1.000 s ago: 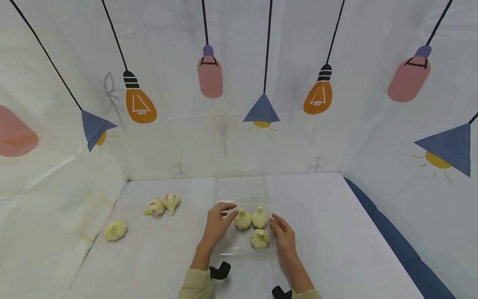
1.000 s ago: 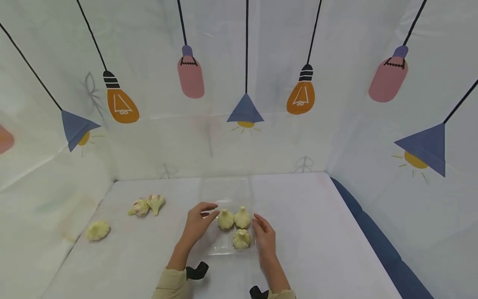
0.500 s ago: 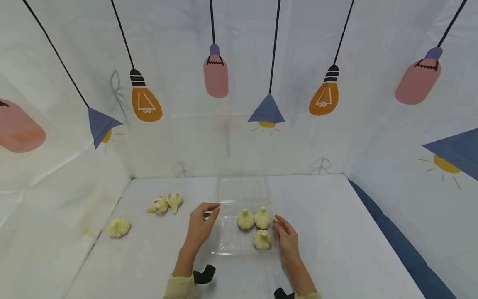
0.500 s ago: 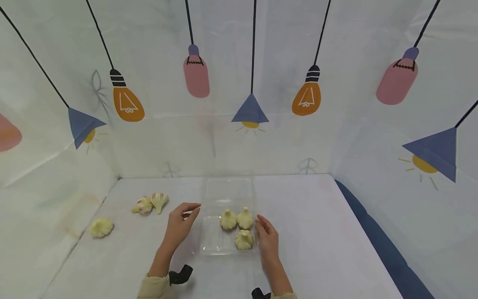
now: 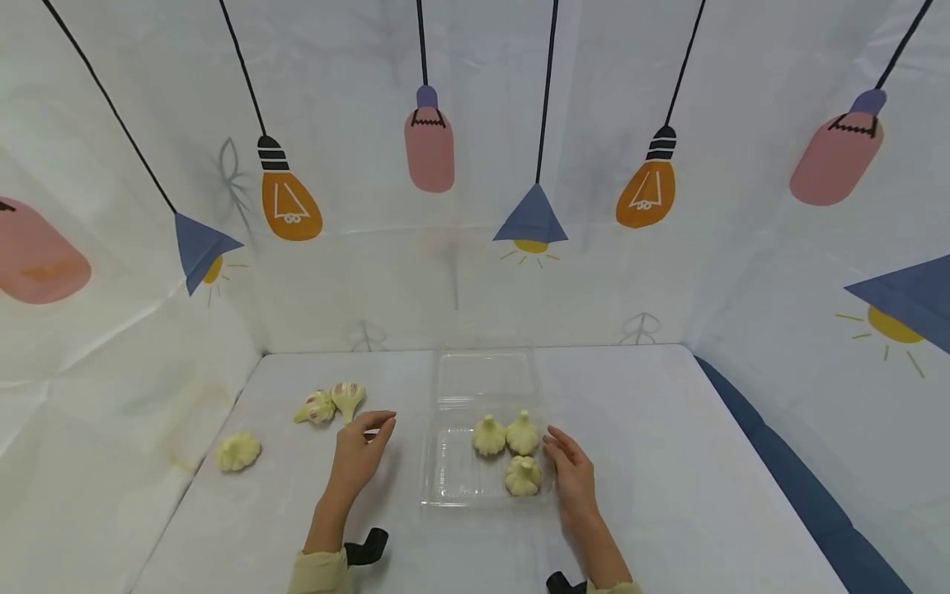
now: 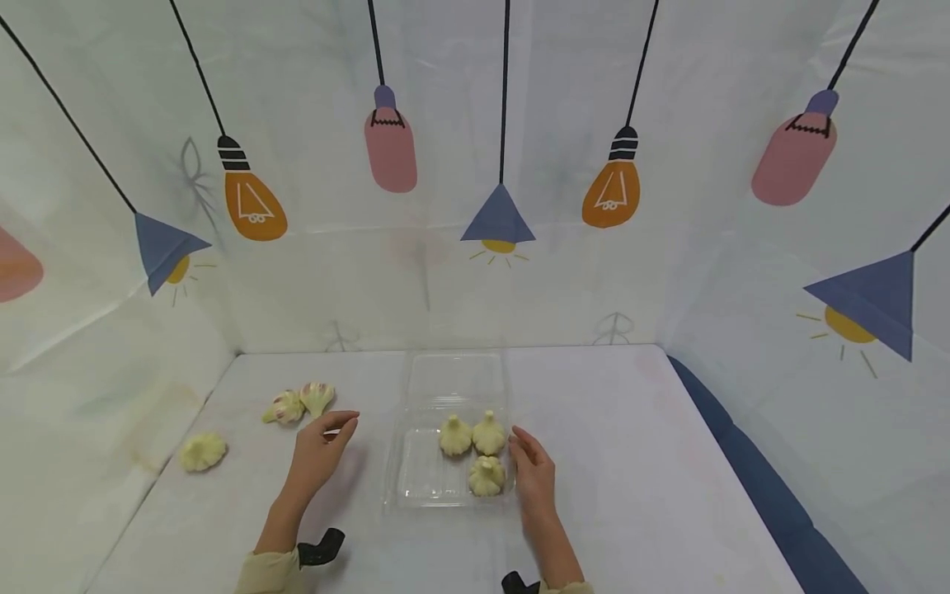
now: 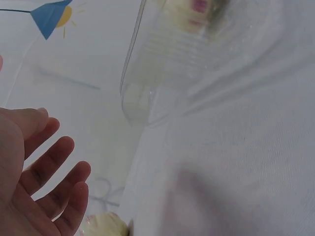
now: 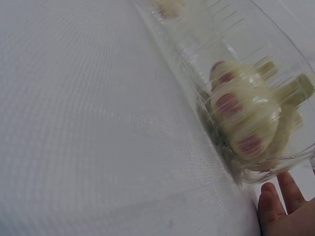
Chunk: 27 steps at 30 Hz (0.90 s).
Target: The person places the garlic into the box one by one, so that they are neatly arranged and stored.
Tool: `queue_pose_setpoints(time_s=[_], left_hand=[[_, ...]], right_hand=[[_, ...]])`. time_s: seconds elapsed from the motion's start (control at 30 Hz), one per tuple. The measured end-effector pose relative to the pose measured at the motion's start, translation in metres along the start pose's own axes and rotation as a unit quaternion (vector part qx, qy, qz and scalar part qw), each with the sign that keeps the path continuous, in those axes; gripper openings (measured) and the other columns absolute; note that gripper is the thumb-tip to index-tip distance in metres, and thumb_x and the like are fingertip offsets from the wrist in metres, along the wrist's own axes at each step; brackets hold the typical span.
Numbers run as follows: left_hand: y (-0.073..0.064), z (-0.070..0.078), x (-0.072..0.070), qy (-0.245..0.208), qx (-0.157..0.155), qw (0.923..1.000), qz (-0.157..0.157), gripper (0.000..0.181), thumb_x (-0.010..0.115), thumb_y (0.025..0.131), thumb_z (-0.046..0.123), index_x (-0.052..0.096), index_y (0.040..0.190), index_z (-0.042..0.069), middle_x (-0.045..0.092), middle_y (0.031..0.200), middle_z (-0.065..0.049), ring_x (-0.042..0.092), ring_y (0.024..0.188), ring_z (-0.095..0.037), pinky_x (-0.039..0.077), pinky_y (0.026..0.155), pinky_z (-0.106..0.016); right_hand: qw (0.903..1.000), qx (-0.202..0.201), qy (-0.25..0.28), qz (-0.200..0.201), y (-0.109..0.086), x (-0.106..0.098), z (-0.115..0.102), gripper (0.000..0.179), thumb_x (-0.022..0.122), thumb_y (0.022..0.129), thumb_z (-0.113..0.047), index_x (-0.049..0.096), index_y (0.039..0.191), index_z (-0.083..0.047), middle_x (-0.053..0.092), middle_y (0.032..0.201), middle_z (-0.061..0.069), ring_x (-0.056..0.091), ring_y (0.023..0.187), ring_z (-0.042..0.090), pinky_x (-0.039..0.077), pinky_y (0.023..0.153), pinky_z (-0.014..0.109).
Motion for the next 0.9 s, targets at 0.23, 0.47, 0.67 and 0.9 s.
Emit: queue_pose_setpoints(time_s=[0.23,0.47,0.67,0.9], left_hand=[[0.000,-0.026,-0.022,0.030,-0.039,0.9987,0.012,0.013,0.071,0.090,0.012,0.074,0.101,0.006,0.072,0.095,-0.004,0.067,0.087,-0.021,0.054,0.070,-0.029],[0.003,-0.049,-0.033,0.043,-0.066,0.9967,0.021,0.015,0.071,0.090,0.012,0.074,0.102,0.004,0.072,0.095,-0.006,0.067,0.088,-0.024,0.053,0.070,-0.028],[0.005,-0.060,-0.036,0.045,-0.095,0.9943,0.018,0.018,0.070,0.090,0.012,0.073,0.104,0.001,0.072,0.095,-0.009,0.067,0.088,-0.024,0.052,0.071,-0.026],[0.008,-0.070,-0.040,0.058,-0.101,0.9924,0.039,0.017,0.072,0.088,0.008,0.073,0.101,-0.002,0.072,0.087,-0.013,0.067,0.080,-0.025,0.051,0.067,-0.021]], right_hand=[[0.9999,0.013,0.000,0.003,-0.003,0.002,-0.001,0.040,0.053,0.102,-0.015,0.050,0.140,-0.002,0.051,0.135,0.019,0.045,0.128,0.027,0.039,0.098,0.020],[1.0000,0.009,-0.001,0.000,-0.001,0.002,-0.002,0.041,0.053,0.102,-0.015,0.050,0.140,-0.002,0.051,0.136,0.019,0.044,0.129,0.027,0.040,0.097,0.019],[1.0000,0.007,-0.002,0.004,-0.001,0.002,-0.001,0.039,0.054,0.101,-0.015,0.052,0.138,-0.003,0.053,0.134,0.018,0.046,0.126,0.025,0.041,0.091,0.015],[1.0000,0.005,-0.002,0.002,-0.001,0.002,-0.001,0.040,0.053,0.102,-0.016,0.050,0.139,-0.003,0.052,0.134,0.018,0.046,0.126,0.025,0.041,0.091,0.014]])
Point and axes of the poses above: each hand's wrist, its own y-axis towards the middle knuckle, its own x-axis out of the palm, z = x × y, the point moved 2 cm from there along y, towards the middle knuckle
